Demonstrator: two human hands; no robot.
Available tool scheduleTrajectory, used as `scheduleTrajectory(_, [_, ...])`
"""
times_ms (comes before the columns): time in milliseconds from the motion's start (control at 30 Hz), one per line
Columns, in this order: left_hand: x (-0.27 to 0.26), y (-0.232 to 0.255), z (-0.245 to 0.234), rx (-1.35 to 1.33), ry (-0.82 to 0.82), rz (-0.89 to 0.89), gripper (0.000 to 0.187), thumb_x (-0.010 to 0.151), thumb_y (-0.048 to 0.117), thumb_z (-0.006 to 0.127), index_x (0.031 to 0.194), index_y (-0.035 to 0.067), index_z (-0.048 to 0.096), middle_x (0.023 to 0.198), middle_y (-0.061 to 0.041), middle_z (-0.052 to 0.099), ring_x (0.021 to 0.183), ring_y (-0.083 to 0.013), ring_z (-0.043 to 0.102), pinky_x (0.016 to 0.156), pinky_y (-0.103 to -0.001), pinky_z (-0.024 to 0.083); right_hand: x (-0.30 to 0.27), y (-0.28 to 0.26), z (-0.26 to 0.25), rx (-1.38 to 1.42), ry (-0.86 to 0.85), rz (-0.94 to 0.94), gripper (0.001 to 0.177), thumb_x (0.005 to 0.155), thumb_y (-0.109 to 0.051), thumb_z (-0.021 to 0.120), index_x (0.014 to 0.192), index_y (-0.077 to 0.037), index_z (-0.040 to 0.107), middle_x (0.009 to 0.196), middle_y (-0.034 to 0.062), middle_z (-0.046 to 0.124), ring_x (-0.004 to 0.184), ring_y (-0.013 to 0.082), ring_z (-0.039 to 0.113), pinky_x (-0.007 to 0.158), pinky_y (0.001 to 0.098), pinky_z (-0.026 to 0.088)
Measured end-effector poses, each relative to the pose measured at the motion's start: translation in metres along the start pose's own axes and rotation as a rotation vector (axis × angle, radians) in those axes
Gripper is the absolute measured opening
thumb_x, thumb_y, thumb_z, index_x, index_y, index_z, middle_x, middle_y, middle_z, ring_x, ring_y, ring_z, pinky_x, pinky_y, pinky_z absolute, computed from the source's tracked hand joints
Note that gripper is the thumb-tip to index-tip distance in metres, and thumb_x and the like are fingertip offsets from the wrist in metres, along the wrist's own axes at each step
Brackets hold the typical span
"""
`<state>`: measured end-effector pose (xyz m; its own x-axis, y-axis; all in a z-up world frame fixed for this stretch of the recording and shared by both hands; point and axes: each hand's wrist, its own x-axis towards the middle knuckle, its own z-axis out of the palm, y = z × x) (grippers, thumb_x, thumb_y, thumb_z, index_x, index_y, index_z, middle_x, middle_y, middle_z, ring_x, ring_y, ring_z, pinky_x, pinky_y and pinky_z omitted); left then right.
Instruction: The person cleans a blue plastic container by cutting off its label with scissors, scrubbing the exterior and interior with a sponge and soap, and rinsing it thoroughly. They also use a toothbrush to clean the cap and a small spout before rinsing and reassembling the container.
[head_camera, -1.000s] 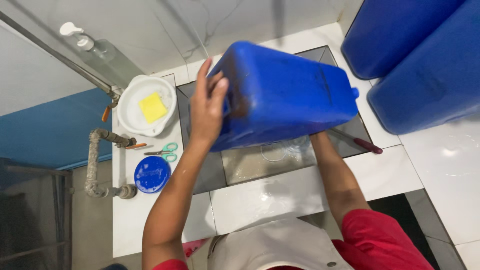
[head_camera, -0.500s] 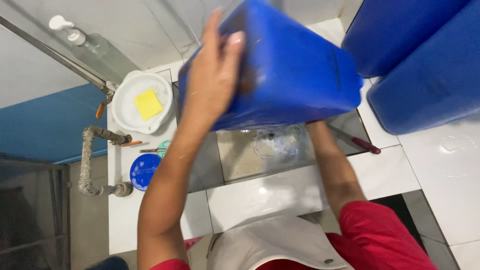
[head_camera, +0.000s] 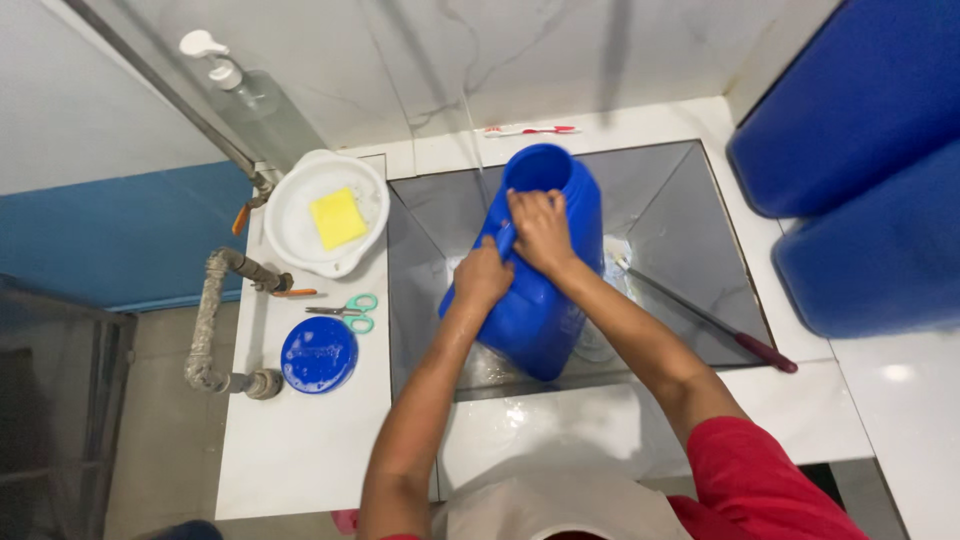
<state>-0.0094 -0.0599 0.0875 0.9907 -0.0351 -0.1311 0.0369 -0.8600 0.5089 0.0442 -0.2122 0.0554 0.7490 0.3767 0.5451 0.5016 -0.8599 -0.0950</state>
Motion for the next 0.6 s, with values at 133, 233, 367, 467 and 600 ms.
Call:
scheduleTrajectory(133, [-0.006, -0.041, 0.028, -0.152, 0.021, -0.225, 0.053, 0.084, 0.033, 0.070, 0.127, 0.006, 0.057, 0.108, -0.027, 0.071, 0.104, -0.0472, 0.067, 0.093, -0.056, 0.051, 0.021, -0.013, 0.014, 0.136, -0.154, -0.300, 0.072, 0.069, -0.021, 0.076, 0.135, 0.003, 0.060, 0.130, 0.0222, 0.063, 0.130, 0.0371, 0.053, 0.108, 0.0526, 0.037])
scheduleTrajectory(233, [-0.001, -0.068, 0.040, -0.257, 0.078, -0.288, 0.053, 0.082, 0.033, 0.071, 0.125, 0.005, 0.059, 0.113, -0.028, 0.070, 0.108, -0.0467, 0.066, 0.095, -0.055, 0.051, 0.074, 0.008, 0.022, 0.569, -0.199, -0.296, 0.061, 0.070, -0.010, 0.072, 0.128, 0.007, 0.062, 0.125, 0.0286, 0.064, 0.118, 0.0427, 0.059, 0.101, 0.0520, 0.050])
scheduleTrajectory(367, [-0.008, -0.091, 0.053, -0.310, 0.147, -0.360, 0.054, 0.090, 0.044, 0.067, 0.122, 0.002, 0.061, 0.115, -0.028, 0.069, 0.110, -0.0475, 0.065, 0.095, -0.055, 0.050, 0.145, 0.025, 0.031, 0.926, -0.680, 0.618, 0.025, 0.094, -0.004, 0.056, 0.099, 0.016, 0.070, 0.088, 0.0281, 0.074, 0.066, 0.0279, 0.076, 0.059, 0.0350, 0.064])
scheduleTrajectory(467, [-0.010, -0.097, 0.044, -0.332, 0.143, -0.364, 0.057, 0.095, 0.052, 0.061, 0.121, 0.002, 0.063, 0.113, -0.029, 0.070, 0.110, -0.0486, 0.065, 0.094, -0.055, 0.050, 0.175, 0.033, 0.022, 0.909, -0.916, 0.686, 0.023, 0.093, -0.006, 0.055, 0.097, 0.010, 0.072, 0.092, 0.0247, 0.075, 0.073, 0.0281, 0.075, 0.063, 0.0352, 0.064])
scheduleTrajectory(600, [-0.004, -0.103, 0.018, -0.389, 0.068, -0.194, 0.058, 0.094, 0.056, 0.055, 0.121, 0.006, 0.065, 0.109, -0.027, 0.071, 0.106, -0.0477, 0.066, 0.091, -0.054, 0.051, 0.182, 0.033, 0.005, 1.004, -1.089, 0.699, 0.019, 0.093, -0.002, 0.053, 0.095, 0.009, 0.069, 0.090, 0.0234, 0.074, 0.077, 0.0296, 0.077, 0.068, 0.0363, 0.066])
